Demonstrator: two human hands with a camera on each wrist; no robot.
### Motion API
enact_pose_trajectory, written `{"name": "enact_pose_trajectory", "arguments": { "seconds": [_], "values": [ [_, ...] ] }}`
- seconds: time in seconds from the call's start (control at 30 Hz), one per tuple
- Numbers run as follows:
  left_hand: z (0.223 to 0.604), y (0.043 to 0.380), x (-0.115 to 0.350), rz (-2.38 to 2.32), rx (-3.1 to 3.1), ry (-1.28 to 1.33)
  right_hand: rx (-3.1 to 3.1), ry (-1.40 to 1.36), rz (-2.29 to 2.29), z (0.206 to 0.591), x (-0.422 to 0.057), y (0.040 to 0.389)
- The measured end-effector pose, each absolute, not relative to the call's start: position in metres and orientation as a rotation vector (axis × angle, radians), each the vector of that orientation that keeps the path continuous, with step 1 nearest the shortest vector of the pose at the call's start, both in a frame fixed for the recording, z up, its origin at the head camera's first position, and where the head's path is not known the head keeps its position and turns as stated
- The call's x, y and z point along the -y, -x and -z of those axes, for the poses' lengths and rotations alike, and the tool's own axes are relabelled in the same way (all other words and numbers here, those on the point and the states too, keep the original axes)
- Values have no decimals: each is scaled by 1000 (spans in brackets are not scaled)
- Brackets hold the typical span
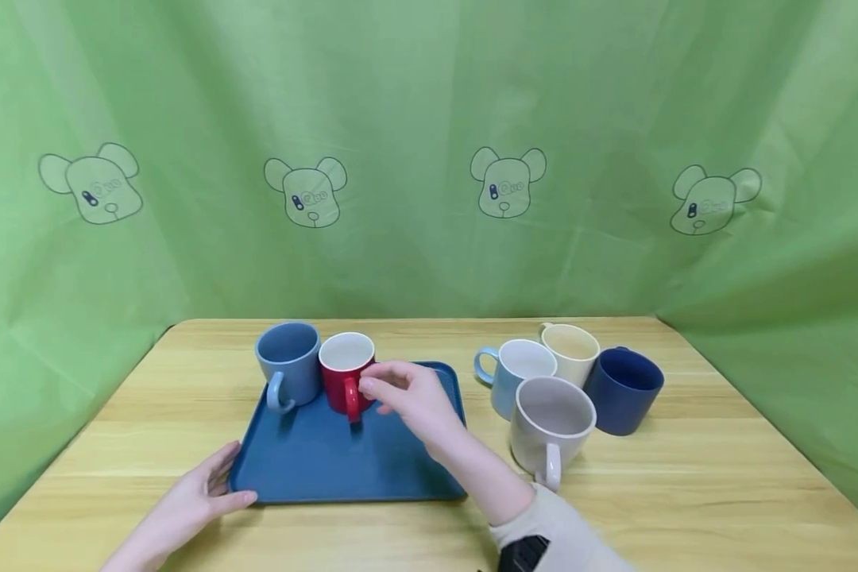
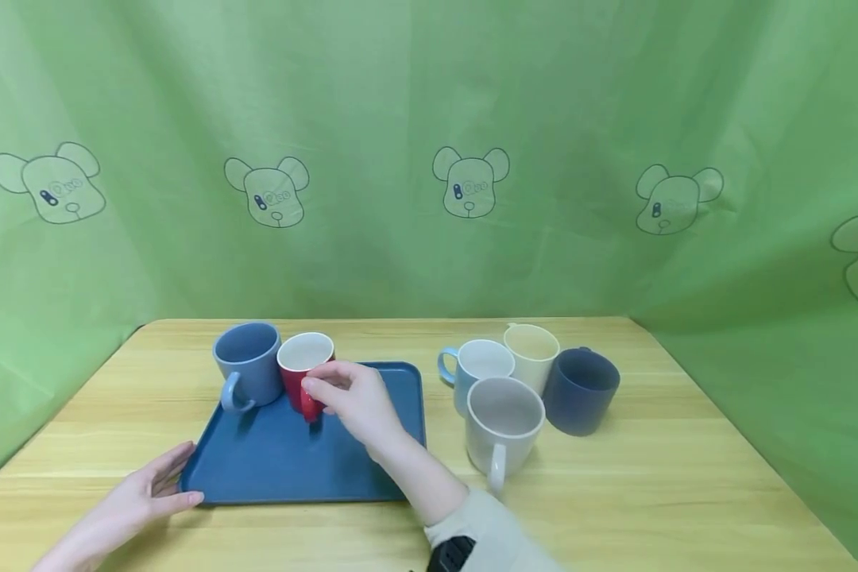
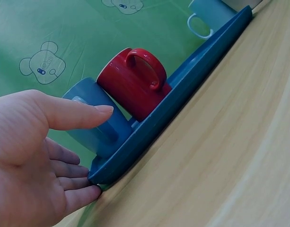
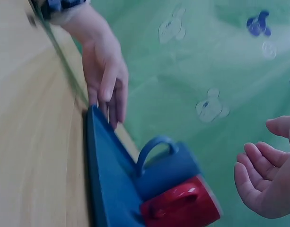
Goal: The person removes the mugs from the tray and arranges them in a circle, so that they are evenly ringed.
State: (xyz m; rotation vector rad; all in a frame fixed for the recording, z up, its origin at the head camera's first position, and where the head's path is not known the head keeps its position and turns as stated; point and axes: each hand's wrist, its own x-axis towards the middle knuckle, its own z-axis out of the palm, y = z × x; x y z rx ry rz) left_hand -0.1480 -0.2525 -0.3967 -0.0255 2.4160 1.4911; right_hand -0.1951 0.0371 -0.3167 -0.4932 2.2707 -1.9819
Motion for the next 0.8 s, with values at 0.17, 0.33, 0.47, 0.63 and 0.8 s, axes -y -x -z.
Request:
{"name": "enact_pose_trajectory", "arguments": {
  "seconds": [0.17, 0.33, 0.47, 0.63, 0.8],
  "values": [
    [397, 148, 252, -1499, -2423, 11, -2311, 383, 1939, 335, -23, 221],
    [397, 148, 252, -1495, -2430, 12, -2346, 226, 1875, 356, -14, 240],
    [398, 146, 252, -1495, -2439, 6, -2318, 163, 1871, 367, -9, 244],
    [398, 147, 252, -1486, -2453, 13, -2273, 145, 1864, 376, -3, 247],
    [398, 147, 252, -1473, -2476, 9, -2157, 172, 1894, 378, 5, 246]
  ]
}}
